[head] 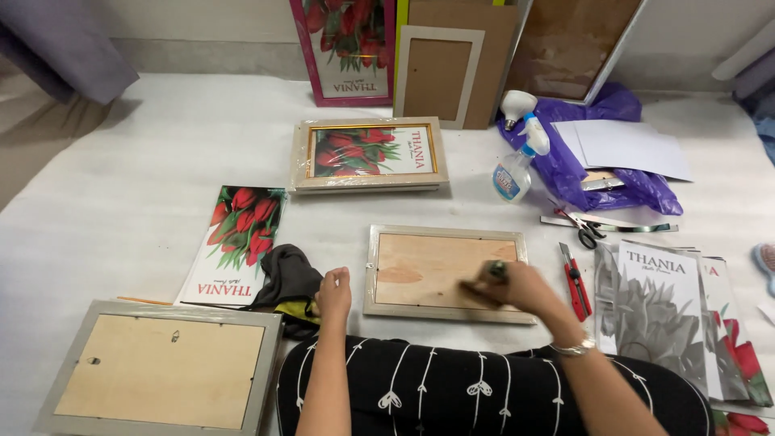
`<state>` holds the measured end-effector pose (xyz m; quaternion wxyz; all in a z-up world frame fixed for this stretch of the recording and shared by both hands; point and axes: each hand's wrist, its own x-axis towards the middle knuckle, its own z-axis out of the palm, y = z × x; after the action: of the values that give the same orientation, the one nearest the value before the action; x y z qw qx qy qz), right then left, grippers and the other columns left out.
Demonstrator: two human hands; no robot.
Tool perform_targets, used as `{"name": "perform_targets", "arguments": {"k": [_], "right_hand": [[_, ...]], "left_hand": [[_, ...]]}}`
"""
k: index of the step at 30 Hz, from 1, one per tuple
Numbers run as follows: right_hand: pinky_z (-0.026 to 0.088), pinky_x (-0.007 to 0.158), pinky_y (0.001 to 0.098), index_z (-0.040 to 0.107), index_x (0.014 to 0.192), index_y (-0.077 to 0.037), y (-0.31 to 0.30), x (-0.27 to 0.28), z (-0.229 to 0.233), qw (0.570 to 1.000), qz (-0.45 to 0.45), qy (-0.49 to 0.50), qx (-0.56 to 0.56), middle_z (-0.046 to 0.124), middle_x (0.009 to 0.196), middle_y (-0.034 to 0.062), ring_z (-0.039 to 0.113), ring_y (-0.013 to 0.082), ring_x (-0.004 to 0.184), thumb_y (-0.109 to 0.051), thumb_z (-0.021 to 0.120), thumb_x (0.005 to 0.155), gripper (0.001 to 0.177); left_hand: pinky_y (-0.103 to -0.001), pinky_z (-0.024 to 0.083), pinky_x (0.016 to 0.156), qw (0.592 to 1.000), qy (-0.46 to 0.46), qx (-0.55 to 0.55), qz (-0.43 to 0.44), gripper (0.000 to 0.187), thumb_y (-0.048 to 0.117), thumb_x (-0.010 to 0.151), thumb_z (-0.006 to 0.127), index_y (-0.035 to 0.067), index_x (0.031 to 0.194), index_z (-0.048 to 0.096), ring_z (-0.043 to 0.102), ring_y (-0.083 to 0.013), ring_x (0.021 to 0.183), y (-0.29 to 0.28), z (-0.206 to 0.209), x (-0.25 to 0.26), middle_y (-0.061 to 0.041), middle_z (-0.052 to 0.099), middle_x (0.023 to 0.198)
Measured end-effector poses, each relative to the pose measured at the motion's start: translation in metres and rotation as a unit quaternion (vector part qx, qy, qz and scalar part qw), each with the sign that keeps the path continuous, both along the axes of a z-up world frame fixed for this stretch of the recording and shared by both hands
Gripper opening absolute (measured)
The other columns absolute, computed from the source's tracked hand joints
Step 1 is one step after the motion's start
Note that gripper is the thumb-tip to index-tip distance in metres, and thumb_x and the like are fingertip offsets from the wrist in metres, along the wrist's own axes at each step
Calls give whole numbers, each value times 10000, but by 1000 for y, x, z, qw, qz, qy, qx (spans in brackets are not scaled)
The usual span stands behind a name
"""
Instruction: Cleaning a picture frame glass and preparing the backboard using a brush and utility knife.
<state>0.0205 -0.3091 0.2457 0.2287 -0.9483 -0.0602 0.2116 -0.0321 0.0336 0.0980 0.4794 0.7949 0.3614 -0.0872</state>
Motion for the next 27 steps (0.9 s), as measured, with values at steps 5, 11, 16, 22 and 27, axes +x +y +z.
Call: {"name": "perform_targets", "arguments": {"k": [5,11,16,22,27], "right_hand": [[572,848,375,775,855,-214,94,-6,-33,966,140,-18,217,817,839,5,775,267,905,-315,834,782,138],[580,853,467,727,948,-220,96,30,-89,968,245,-43,41,796,917,43,741,339,962,-481,787,777,317],[594,828,417,769,870,-227,70,46,-56,963,219,-38,-155,784,886,37,753,309,933,-566,810,698,383],[558,920,503,791,934,-125,85,22,-18,977,210,2,30,795,979,113,709,402,1039,-486,799,787,390],[558,981,467,788,982,-182,-9,58,-67,965,200,27,-168,787,1031,88,714,343,1090,-567,798,733,459]], "left_hand": [[-553,335,1102,999,24,48,4,526,623,1014,353,276,1314,611,518,-351,1330,18,-66,19,-12,597,1410],[-524,377,1067,997,28,49,48,507,575,1026,357,229,1273,632,573,-328,1281,26,-76,14,-38,644,1342],[-515,395,1046,997,18,61,42,492,568,1030,354,243,1269,634,586,-306,1276,22,-78,22,-29,643,1344],[-532,408,1066,996,33,81,17,506,590,1027,349,248,1279,624,583,-315,1287,28,-80,24,-34,634,1359],[-502,410,1060,998,24,63,21,500,553,1035,333,238,1311,607,573,-291,1303,30,-68,16,-38,623,1374]]}}
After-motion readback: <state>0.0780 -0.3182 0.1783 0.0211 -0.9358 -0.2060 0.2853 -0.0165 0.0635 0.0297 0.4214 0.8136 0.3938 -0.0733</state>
